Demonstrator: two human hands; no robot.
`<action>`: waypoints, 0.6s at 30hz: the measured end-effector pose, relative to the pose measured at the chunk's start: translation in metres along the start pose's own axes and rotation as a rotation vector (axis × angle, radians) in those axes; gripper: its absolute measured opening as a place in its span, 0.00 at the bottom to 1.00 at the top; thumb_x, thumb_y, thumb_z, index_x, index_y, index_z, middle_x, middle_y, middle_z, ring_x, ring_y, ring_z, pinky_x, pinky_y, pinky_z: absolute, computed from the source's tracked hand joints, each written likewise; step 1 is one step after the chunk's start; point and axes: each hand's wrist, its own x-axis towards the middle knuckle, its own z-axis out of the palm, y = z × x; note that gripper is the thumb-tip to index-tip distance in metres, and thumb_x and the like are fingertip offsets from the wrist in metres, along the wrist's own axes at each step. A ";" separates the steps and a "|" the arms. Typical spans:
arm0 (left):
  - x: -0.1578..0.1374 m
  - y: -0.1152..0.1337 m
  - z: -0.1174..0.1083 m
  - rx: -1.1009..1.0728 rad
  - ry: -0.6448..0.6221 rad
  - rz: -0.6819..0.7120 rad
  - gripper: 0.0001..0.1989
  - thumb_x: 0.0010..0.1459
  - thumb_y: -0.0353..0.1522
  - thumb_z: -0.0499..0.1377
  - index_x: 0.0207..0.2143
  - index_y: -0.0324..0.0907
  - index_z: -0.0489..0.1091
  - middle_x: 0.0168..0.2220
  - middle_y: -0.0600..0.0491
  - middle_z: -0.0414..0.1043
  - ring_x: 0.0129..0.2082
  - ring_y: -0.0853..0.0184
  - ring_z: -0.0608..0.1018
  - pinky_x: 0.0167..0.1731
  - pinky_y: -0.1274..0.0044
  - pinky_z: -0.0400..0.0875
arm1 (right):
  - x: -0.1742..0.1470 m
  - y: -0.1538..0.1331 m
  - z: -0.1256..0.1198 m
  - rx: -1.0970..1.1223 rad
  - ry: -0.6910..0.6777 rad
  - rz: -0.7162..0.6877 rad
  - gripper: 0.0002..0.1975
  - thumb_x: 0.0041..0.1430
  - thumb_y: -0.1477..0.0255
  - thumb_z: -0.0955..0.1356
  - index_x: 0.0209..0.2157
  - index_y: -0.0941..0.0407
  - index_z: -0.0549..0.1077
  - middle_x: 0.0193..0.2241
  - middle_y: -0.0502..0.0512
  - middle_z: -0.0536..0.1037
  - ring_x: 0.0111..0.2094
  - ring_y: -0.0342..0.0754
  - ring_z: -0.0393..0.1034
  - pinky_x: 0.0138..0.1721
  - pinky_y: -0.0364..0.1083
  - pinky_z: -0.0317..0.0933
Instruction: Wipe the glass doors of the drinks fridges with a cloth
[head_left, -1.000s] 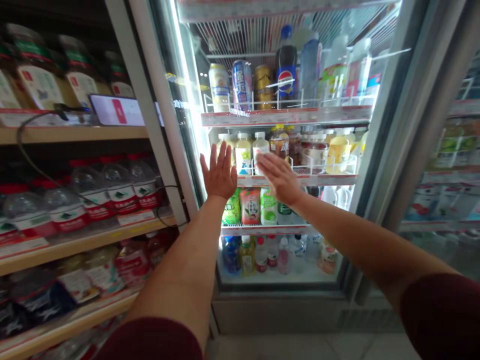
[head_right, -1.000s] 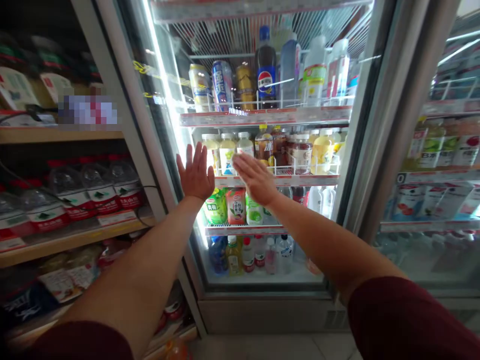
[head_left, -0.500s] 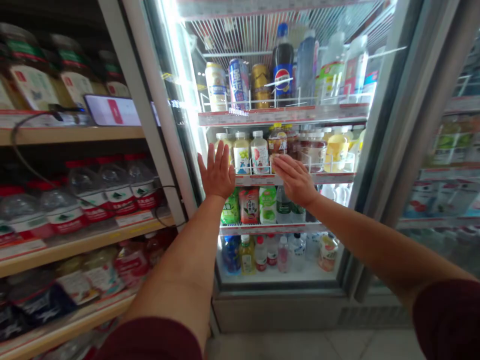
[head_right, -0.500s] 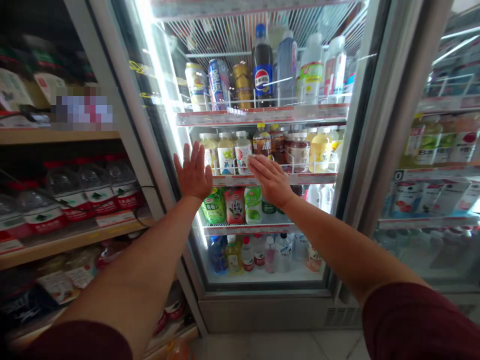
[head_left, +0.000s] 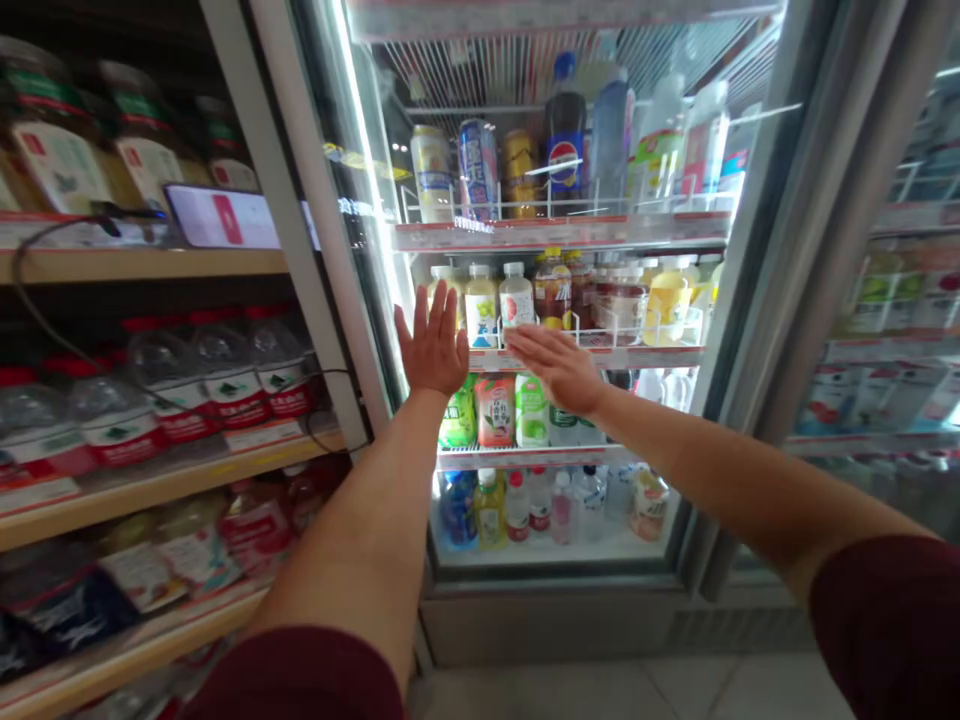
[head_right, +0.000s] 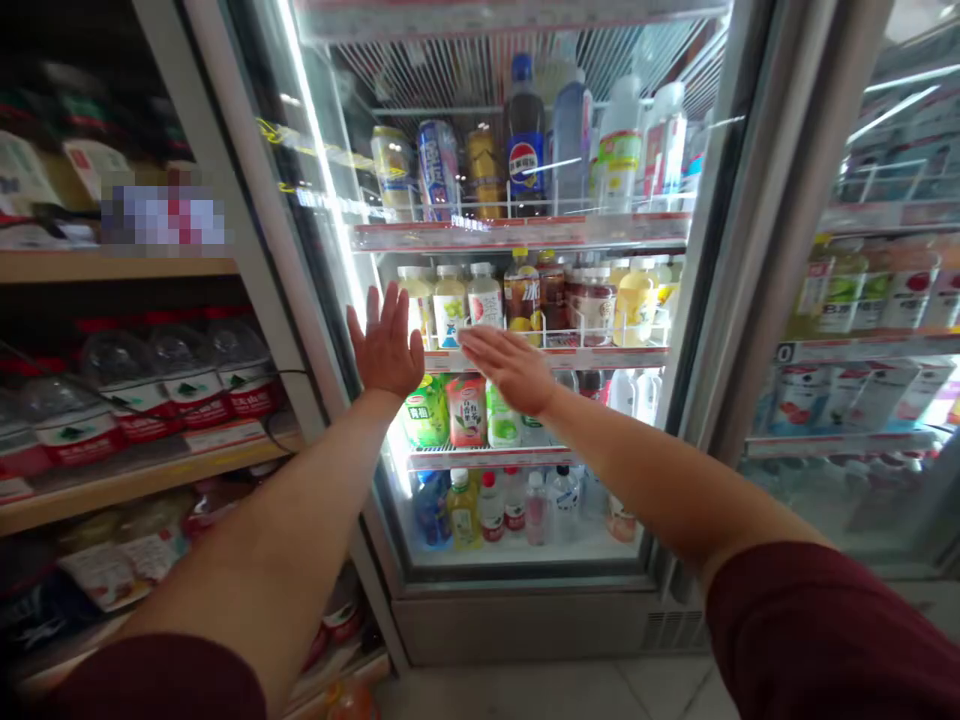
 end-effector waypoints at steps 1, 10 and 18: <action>0.000 0.000 0.000 0.004 -0.001 0.002 0.34 0.71 0.36 0.50 0.78 0.43 0.55 0.78 0.47 0.52 0.81 0.56 0.45 0.78 0.56 0.21 | 0.002 -0.009 0.005 0.030 -0.064 -0.063 0.28 0.77 0.77 0.62 0.73 0.48 0.66 0.69 0.51 0.74 0.73 0.49 0.65 0.73 0.57 0.64; 0.000 -0.003 0.002 0.013 0.004 0.009 0.33 0.75 0.40 0.47 0.77 0.42 0.55 0.78 0.48 0.51 0.81 0.56 0.45 0.78 0.58 0.20 | 0.052 -0.022 0.008 0.093 -0.091 0.087 0.30 0.75 0.82 0.60 0.73 0.50 0.67 0.73 0.52 0.68 0.77 0.49 0.57 0.78 0.58 0.55; 0.000 -0.002 0.001 0.061 -0.012 0.017 0.35 0.71 0.36 0.50 0.77 0.39 0.55 0.78 0.46 0.50 0.81 0.55 0.45 0.77 0.59 0.19 | -0.024 0.015 -0.024 0.068 -0.052 0.047 0.33 0.74 0.80 0.62 0.75 0.45 0.61 0.72 0.49 0.70 0.74 0.51 0.62 0.75 0.59 0.62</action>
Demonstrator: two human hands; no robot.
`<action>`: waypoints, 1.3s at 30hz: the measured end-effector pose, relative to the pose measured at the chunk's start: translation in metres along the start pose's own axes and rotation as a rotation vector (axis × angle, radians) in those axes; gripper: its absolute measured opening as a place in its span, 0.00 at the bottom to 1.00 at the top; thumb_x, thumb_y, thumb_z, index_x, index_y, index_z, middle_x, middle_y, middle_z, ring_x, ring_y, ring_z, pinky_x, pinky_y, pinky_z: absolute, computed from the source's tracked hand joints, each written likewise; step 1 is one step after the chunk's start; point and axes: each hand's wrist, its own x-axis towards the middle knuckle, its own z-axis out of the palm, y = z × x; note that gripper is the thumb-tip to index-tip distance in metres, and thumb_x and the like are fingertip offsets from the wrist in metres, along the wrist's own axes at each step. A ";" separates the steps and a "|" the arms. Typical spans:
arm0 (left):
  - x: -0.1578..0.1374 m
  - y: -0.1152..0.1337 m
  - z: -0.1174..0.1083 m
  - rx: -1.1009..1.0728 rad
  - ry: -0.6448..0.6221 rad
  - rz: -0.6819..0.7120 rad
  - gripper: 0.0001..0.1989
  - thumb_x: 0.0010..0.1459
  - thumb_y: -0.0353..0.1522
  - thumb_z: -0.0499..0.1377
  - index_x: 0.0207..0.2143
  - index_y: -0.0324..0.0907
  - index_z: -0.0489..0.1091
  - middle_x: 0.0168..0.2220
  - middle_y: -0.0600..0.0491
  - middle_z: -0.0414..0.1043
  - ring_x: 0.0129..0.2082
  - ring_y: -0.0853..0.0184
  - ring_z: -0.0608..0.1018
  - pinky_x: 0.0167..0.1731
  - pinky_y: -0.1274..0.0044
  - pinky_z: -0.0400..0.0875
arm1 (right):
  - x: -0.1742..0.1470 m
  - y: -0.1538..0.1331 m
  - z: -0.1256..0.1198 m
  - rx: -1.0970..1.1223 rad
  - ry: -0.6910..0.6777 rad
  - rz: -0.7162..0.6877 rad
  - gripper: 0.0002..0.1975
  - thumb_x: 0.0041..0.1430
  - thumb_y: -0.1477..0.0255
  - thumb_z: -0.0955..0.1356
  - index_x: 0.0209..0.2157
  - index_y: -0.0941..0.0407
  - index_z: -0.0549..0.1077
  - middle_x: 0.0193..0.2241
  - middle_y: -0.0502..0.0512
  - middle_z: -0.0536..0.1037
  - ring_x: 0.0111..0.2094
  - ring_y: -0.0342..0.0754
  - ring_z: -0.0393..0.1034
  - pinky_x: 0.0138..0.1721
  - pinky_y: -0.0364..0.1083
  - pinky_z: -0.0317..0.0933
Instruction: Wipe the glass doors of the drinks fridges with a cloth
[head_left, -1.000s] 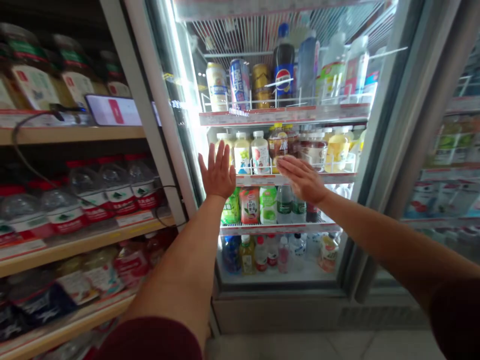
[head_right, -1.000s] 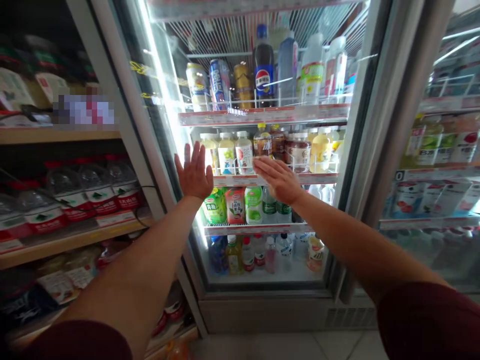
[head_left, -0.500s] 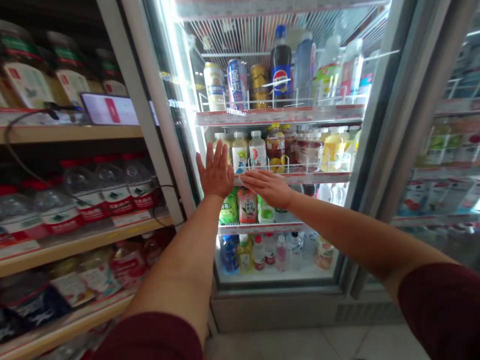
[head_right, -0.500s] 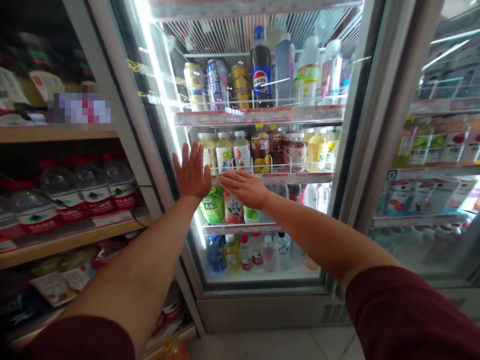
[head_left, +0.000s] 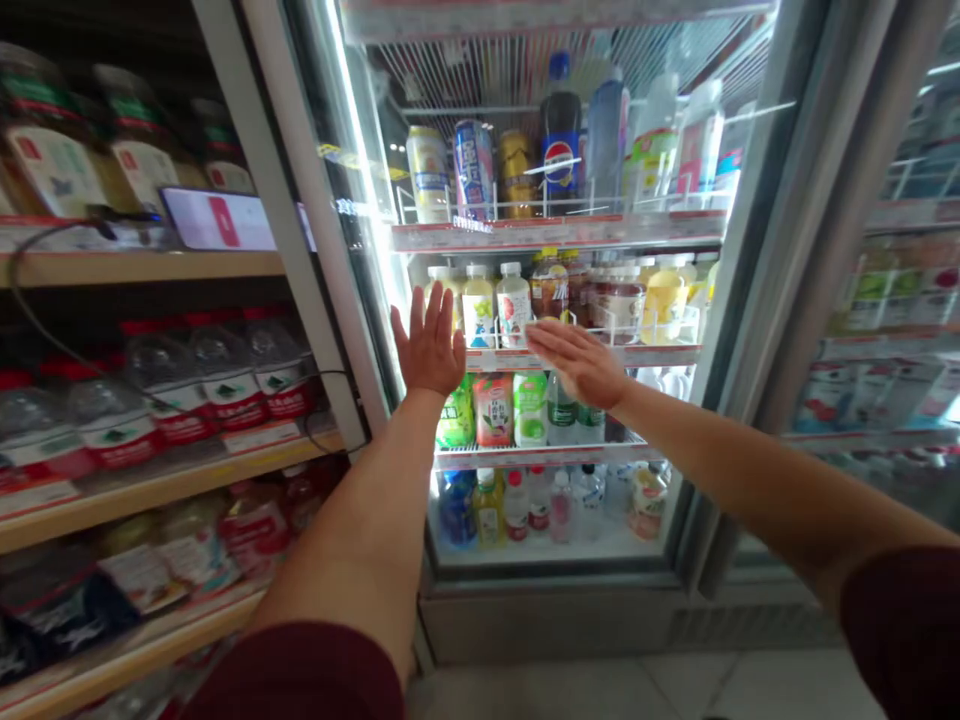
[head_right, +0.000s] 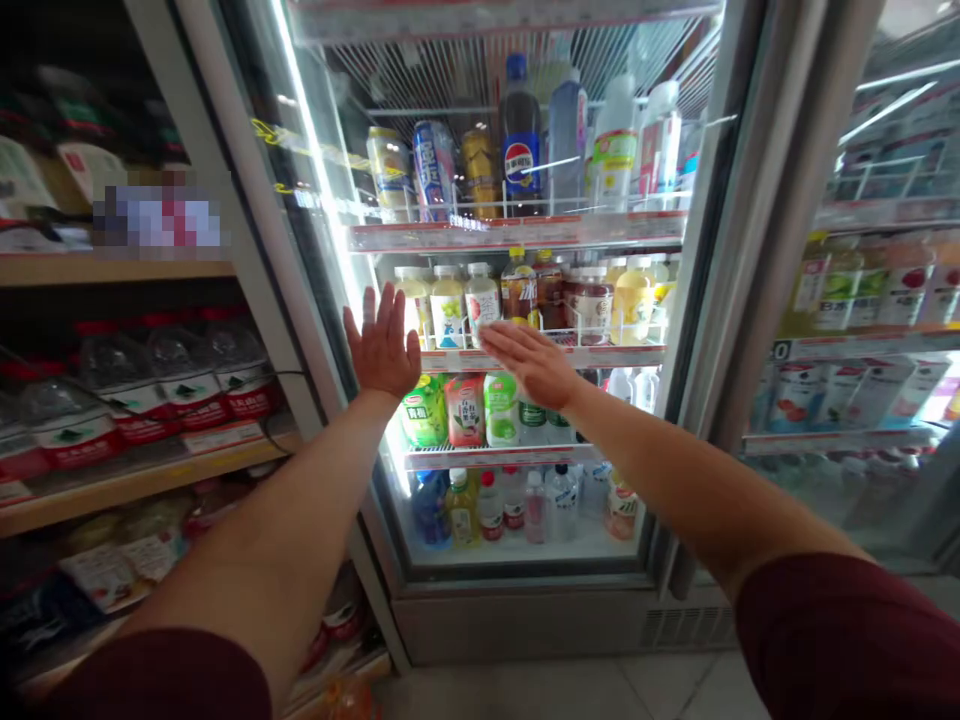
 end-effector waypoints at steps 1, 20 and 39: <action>0.000 0.000 0.000 -0.002 0.002 0.002 0.35 0.71 0.36 0.50 0.77 0.39 0.55 0.78 0.46 0.50 0.81 0.55 0.45 0.77 0.59 0.19 | 0.000 0.014 -0.009 -0.037 0.066 0.045 0.33 0.74 0.81 0.61 0.75 0.45 0.63 0.71 0.49 0.71 0.74 0.52 0.63 0.74 0.60 0.62; 0.001 0.001 -0.002 -0.043 -0.004 -0.026 0.35 0.70 0.35 0.52 0.78 0.43 0.56 0.78 0.46 0.52 0.80 0.53 0.46 0.78 0.55 0.22 | 0.032 -0.039 0.039 0.040 -0.164 -0.177 0.26 0.76 0.80 0.61 0.71 0.53 0.68 0.70 0.55 0.73 0.74 0.49 0.62 0.74 0.56 0.61; 0.001 0.002 -0.002 -0.052 0.003 -0.016 0.35 0.70 0.35 0.51 0.78 0.43 0.54 0.78 0.47 0.52 0.80 0.54 0.45 0.78 0.56 0.21 | -0.036 0.070 -0.053 -0.172 0.295 0.186 0.31 0.74 0.79 0.60 0.73 0.48 0.67 0.69 0.55 0.74 0.72 0.58 0.66 0.73 0.64 0.64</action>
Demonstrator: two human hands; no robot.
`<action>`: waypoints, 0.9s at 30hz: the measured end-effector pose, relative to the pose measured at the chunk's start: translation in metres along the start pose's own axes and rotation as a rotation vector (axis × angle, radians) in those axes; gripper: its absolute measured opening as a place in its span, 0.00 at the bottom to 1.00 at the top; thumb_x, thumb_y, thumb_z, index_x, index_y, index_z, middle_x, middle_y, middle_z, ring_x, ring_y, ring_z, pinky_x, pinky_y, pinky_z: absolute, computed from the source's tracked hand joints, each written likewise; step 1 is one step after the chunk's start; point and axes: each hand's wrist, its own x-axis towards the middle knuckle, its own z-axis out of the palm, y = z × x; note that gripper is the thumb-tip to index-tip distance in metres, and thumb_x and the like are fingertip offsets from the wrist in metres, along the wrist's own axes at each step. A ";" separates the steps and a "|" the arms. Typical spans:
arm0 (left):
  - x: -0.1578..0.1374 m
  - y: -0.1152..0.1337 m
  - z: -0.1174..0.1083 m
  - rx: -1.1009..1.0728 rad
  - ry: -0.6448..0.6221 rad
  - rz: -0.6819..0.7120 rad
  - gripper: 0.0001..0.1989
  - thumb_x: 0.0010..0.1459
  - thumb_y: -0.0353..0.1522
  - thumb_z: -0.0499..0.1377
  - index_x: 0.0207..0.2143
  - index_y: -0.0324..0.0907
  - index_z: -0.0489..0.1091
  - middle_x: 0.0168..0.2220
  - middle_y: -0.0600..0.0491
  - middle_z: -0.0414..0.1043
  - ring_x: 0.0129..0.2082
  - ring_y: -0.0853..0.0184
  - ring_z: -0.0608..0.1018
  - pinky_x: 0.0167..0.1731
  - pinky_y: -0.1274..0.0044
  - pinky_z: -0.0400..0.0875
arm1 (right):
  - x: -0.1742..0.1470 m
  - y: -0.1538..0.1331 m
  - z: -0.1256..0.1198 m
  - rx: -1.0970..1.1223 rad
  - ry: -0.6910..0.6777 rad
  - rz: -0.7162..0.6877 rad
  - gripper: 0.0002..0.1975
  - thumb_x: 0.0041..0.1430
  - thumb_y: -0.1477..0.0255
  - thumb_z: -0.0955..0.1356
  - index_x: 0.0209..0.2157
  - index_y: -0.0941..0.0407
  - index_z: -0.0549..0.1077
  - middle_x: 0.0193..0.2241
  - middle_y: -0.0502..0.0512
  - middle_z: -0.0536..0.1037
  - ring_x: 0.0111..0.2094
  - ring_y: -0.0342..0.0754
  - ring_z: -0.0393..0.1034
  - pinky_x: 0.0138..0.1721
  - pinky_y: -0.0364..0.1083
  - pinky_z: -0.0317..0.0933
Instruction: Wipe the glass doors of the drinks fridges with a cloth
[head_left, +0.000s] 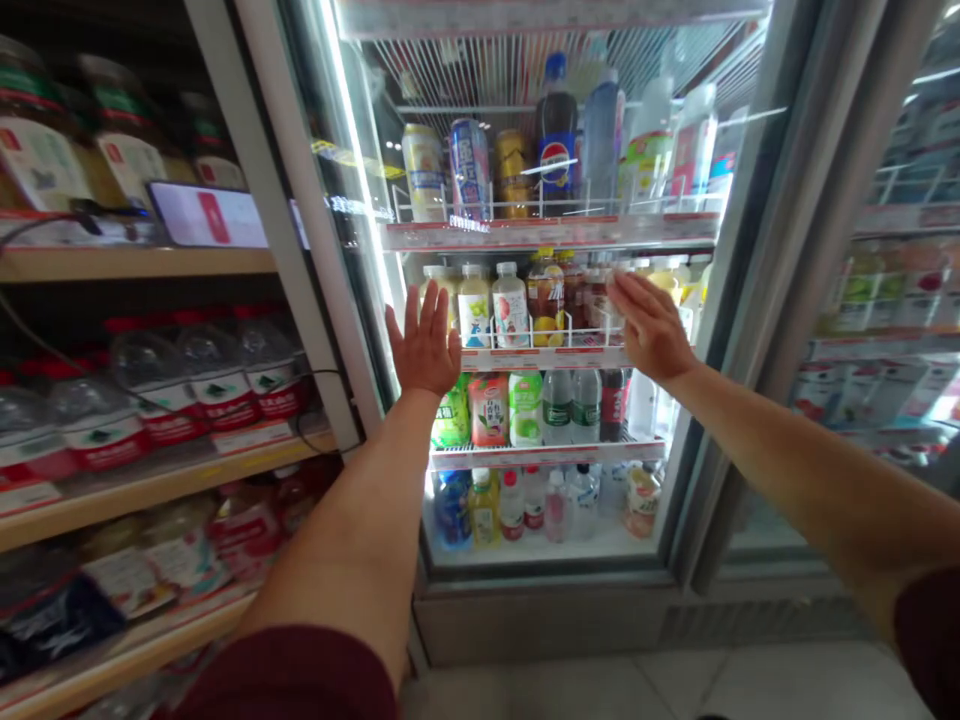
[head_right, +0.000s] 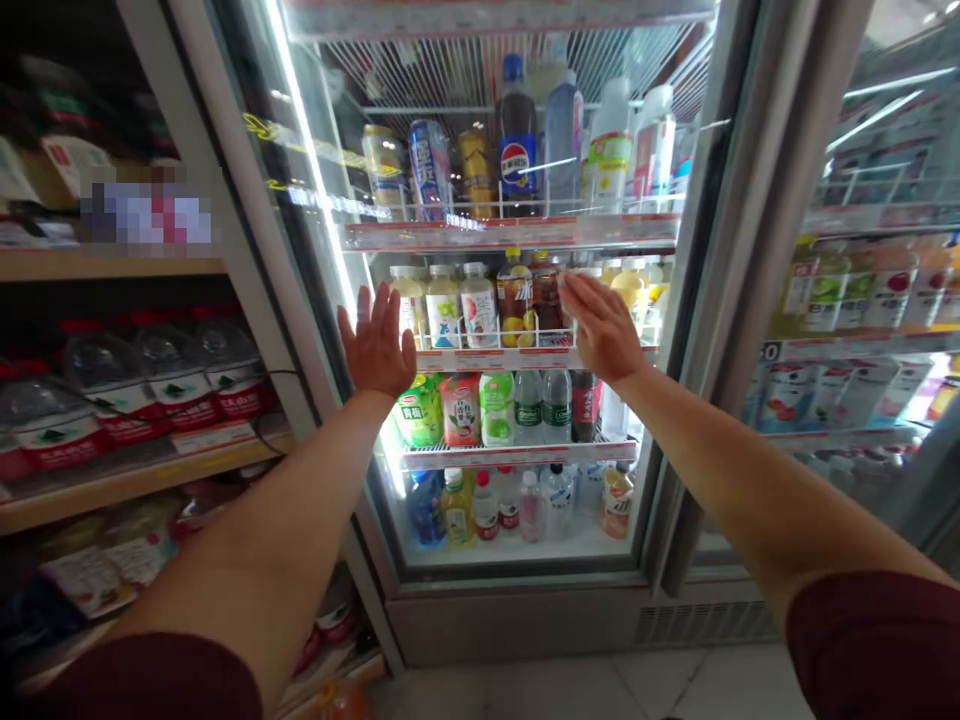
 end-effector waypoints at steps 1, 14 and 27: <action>0.000 0.000 0.000 0.004 -0.003 -0.001 0.35 0.70 0.35 0.51 0.78 0.43 0.54 0.78 0.47 0.52 0.80 0.54 0.45 0.78 0.56 0.21 | 0.013 0.006 0.001 -0.010 0.034 0.049 0.32 0.73 0.80 0.59 0.73 0.48 0.66 0.71 0.54 0.72 0.73 0.58 0.64 0.75 0.65 0.61; 0.001 0.002 -0.002 -0.009 0.004 -0.018 0.34 0.70 0.35 0.51 0.77 0.44 0.56 0.78 0.50 0.53 0.80 0.58 0.46 0.78 0.60 0.20 | 0.007 -0.140 0.085 0.224 -0.450 -0.389 0.23 0.78 0.77 0.60 0.69 0.52 0.72 0.67 0.52 0.76 0.72 0.47 0.66 0.73 0.56 0.65; 0.002 0.002 -0.003 -0.014 -0.010 -0.016 0.35 0.70 0.35 0.51 0.77 0.41 0.56 0.78 0.46 0.52 0.80 0.54 0.46 0.78 0.55 0.22 | -0.016 -0.063 0.026 0.131 -0.236 -0.100 0.28 0.74 0.80 0.62 0.70 0.48 0.71 0.68 0.53 0.75 0.72 0.53 0.66 0.73 0.60 0.65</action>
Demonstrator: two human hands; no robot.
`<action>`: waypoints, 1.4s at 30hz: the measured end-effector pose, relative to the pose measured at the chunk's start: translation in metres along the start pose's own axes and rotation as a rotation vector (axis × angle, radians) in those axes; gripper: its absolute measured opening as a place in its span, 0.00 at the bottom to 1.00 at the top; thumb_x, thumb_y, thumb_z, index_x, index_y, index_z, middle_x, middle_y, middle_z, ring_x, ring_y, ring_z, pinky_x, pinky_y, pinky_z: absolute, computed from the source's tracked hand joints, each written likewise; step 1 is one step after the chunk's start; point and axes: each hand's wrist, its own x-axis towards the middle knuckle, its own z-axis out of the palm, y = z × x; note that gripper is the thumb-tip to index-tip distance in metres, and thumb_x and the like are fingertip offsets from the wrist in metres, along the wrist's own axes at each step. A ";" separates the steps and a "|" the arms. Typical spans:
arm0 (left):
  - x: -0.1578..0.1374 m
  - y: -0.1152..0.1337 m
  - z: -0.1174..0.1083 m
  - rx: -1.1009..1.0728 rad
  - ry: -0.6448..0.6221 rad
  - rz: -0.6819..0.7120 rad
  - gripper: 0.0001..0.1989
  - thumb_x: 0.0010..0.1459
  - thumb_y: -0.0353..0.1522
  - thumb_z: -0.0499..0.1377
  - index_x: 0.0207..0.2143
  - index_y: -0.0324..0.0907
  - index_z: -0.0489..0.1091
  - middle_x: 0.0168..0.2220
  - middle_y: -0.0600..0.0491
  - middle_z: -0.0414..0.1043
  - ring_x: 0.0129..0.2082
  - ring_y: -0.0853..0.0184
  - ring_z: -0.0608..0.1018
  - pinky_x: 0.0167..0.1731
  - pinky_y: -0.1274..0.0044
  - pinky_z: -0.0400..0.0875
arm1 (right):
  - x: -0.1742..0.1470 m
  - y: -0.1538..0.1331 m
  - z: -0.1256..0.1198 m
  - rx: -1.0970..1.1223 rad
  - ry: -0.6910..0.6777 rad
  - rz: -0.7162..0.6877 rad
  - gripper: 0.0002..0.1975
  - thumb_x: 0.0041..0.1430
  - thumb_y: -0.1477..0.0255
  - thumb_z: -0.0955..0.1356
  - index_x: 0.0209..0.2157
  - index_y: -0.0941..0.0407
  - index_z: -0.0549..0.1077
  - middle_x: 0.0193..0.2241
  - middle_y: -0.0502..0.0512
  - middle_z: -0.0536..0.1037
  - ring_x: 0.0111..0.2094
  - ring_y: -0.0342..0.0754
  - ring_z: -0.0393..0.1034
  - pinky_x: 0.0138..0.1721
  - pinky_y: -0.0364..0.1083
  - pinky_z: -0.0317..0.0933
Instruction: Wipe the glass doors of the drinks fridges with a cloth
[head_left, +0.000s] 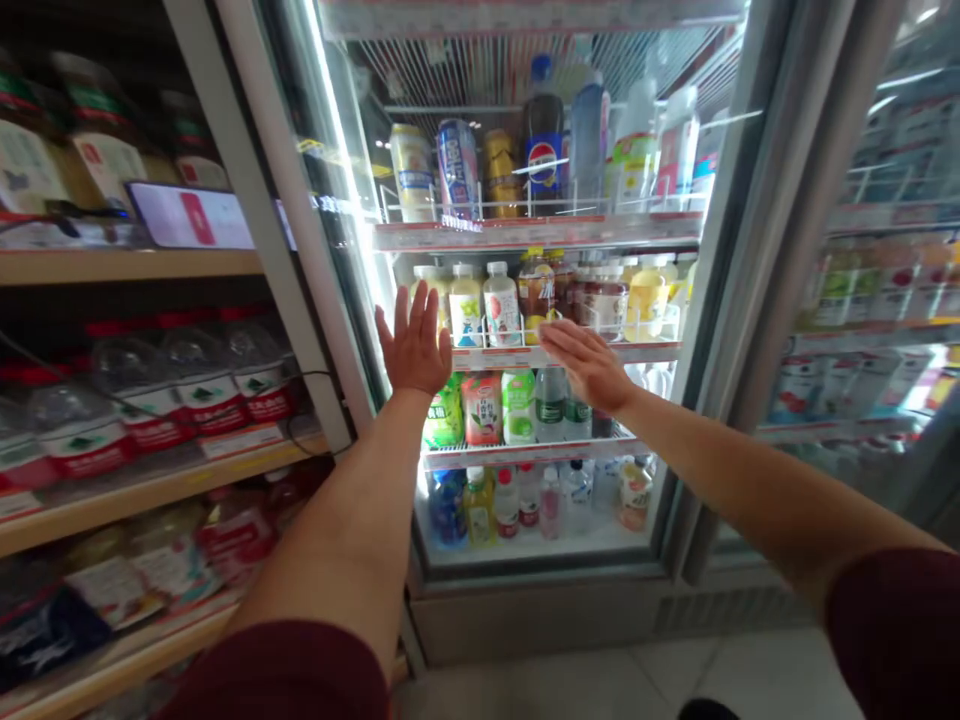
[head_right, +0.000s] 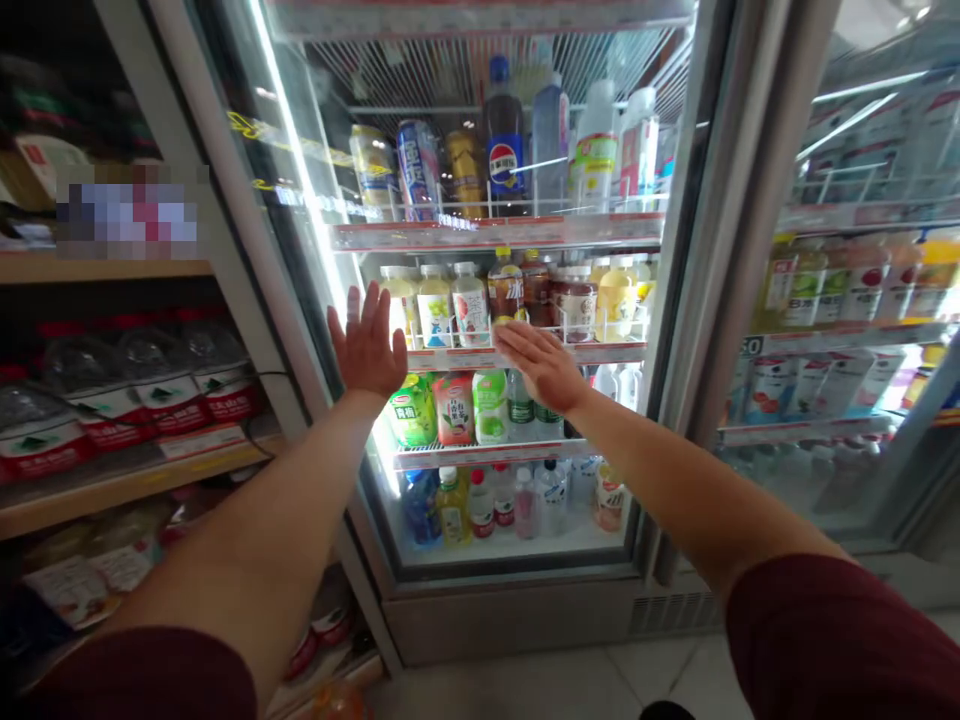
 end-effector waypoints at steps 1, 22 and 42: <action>0.000 0.000 0.000 0.001 0.002 -0.001 0.35 0.70 0.35 0.51 0.77 0.42 0.56 0.78 0.47 0.52 0.80 0.54 0.46 0.78 0.56 0.22 | -0.017 0.006 -0.007 0.008 -0.059 -0.043 0.28 0.74 0.80 0.61 0.69 0.47 0.72 0.68 0.52 0.76 0.71 0.52 0.68 0.71 0.59 0.67; -0.001 -0.001 0.000 -0.002 0.011 -0.002 0.35 0.70 0.37 0.52 0.77 0.43 0.56 0.78 0.49 0.52 0.81 0.56 0.46 0.78 0.57 0.23 | 0.039 -0.027 0.021 0.024 -0.252 -0.286 0.26 0.78 0.78 0.60 0.71 0.53 0.68 0.70 0.52 0.72 0.73 0.49 0.64 0.74 0.57 0.63; -0.001 0.000 0.001 -0.021 0.018 -0.009 0.35 0.70 0.36 0.52 0.78 0.45 0.55 0.78 0.49 0.53 0.80 0.56 0.46 0.78 0.57 0.21 | -0.005 0.076 -0.040 -0.080 0.321 0.304 0.31 0.74 0.76 0.59 0.75 0.47 0.64 0.74 0.53 0.66 0.77 0.60 0.57 0.77 0.70 0.55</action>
